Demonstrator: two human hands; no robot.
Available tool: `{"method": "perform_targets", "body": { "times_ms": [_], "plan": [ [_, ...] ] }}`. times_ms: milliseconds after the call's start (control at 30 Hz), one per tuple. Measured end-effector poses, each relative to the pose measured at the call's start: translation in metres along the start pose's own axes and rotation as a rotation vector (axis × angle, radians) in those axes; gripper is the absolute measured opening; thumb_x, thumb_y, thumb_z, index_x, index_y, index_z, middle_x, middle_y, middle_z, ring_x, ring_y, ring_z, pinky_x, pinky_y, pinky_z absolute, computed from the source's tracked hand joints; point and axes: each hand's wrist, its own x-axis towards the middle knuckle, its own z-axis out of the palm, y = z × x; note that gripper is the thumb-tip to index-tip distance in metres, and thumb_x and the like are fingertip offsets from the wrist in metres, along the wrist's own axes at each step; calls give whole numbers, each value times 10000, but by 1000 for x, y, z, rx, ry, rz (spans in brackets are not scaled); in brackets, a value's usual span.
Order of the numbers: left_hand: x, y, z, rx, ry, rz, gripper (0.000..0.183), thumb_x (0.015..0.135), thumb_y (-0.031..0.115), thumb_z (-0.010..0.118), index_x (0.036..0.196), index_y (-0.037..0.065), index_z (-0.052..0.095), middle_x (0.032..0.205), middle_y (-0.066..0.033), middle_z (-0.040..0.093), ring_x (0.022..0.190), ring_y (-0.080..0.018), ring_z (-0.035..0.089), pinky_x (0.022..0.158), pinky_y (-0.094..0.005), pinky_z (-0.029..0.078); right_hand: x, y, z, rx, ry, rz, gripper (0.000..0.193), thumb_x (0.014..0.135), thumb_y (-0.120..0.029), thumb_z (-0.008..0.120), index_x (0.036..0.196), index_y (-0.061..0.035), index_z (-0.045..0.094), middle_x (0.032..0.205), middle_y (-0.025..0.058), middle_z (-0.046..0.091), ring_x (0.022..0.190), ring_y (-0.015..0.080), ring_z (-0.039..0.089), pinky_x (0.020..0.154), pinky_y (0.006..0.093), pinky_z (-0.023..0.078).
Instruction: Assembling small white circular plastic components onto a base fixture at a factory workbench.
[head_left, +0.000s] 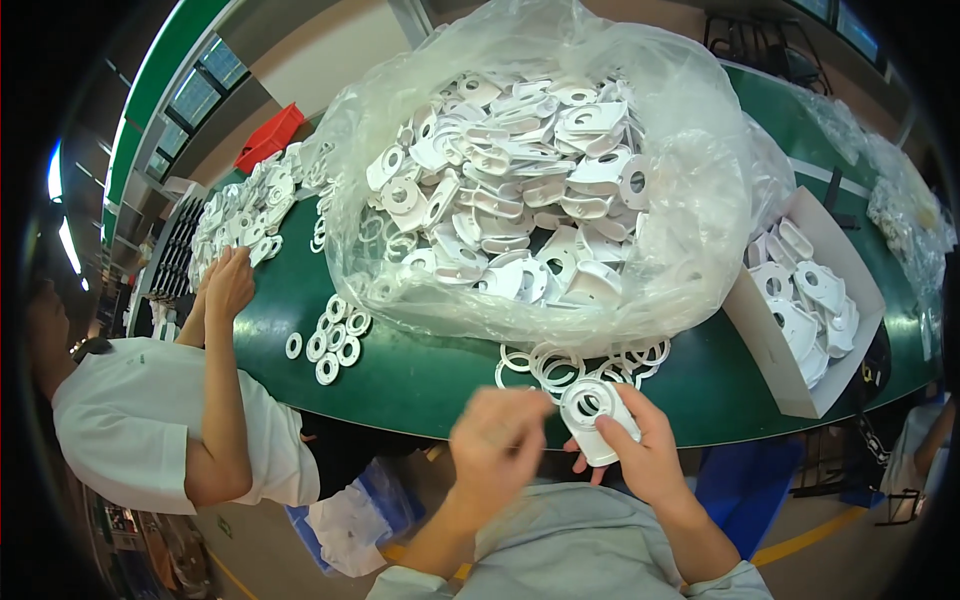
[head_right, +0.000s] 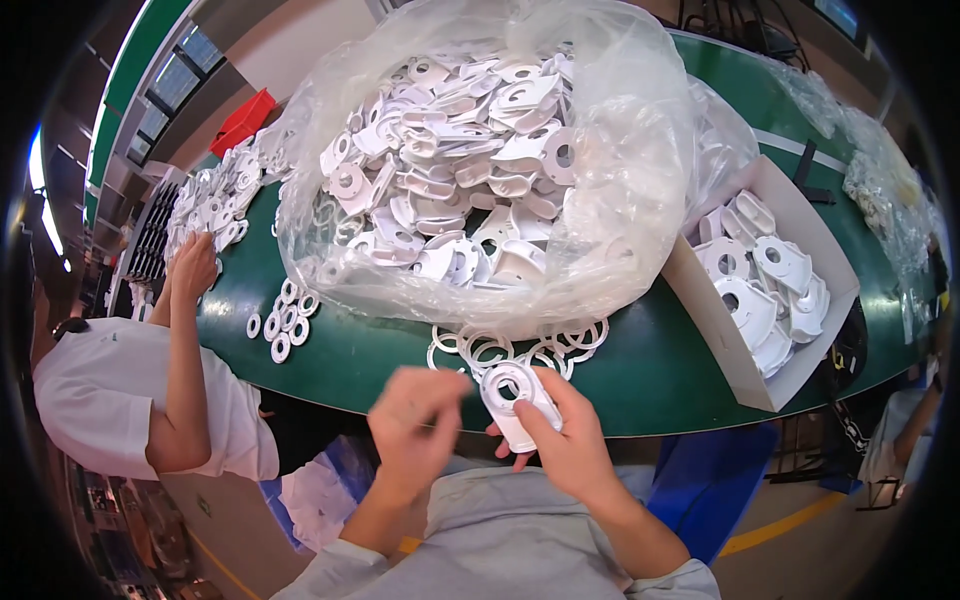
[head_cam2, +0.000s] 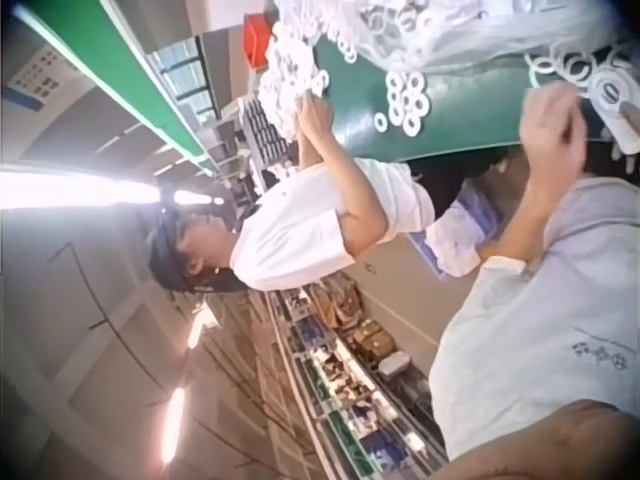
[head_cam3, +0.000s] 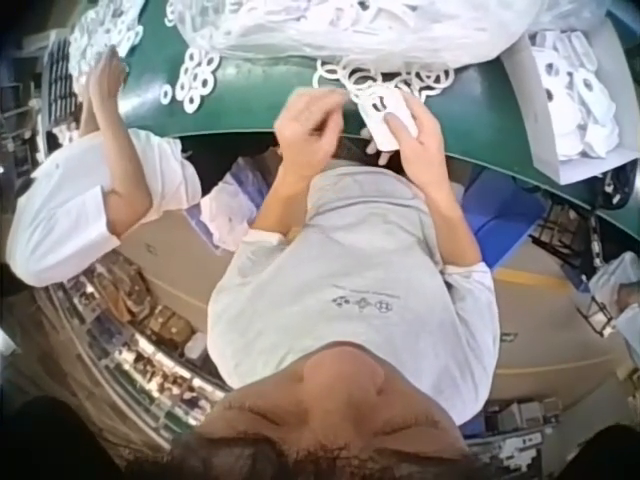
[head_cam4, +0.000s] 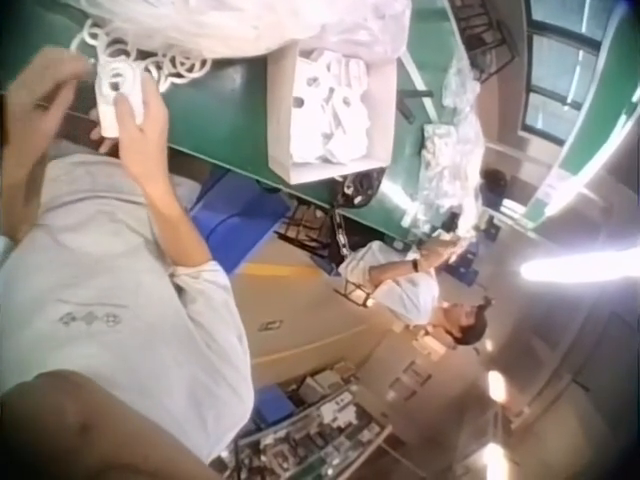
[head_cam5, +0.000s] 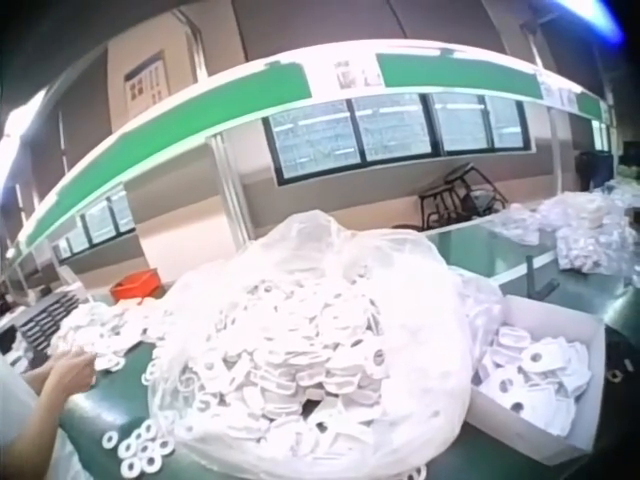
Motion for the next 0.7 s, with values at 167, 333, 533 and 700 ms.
{"method": "perform_targets", "body": {
  "times_ms": [167, 333, 533, 700],
  "plan": [
    [30, -12, 12, 69, -37, -415, 192, 744, 7, 699, 932, 45, 683, 795, -73, 621, 565, -163, 509, 516, -291, 411, -2, -2, -11, 25, 32, -12, 314, 920, -46, 436, 1222, 41, 447, 844, 194, 661, 598, 210, 657, 435, 265, 511],
    [44, -20, 4, 8, -104, -355, 148, 751, -15, 679, 892, 31, 673, 803, -62, 635, 632, -155, 543, 523, -269, 414, -1, -3, -14, 38, 22, -1, 316, 921, -47, 441, 1226, 36, 446, 837, 196, 664, 600, 214, 659, 434, 260, 504],
    [77, -14, -9, 100, -149, -41, 126, 756, -20, 663, 871, 33, 655, 815, -70, 630, 761, -277, 570, 677, -351, 462, 0, -2, -15, 46, 6, 9, 314, 924, -46, 451, 1227, 35, 448, 845, 192, 662, 612, 216, 663, 435, 260, 501],
    [91, -23, -21, 276, -387, 192, 175, 752, -36, 651, 915, 28, 657, 835, -67, 601, 767, -274, 581, 685, -357, 474, 0, -3, -16, 52, -17, 16, 315, 922, -37, 452, 1229, 35, 449, 855, 186, 661, 617, 217, 664, 436, 261, 503]
  ]
}}
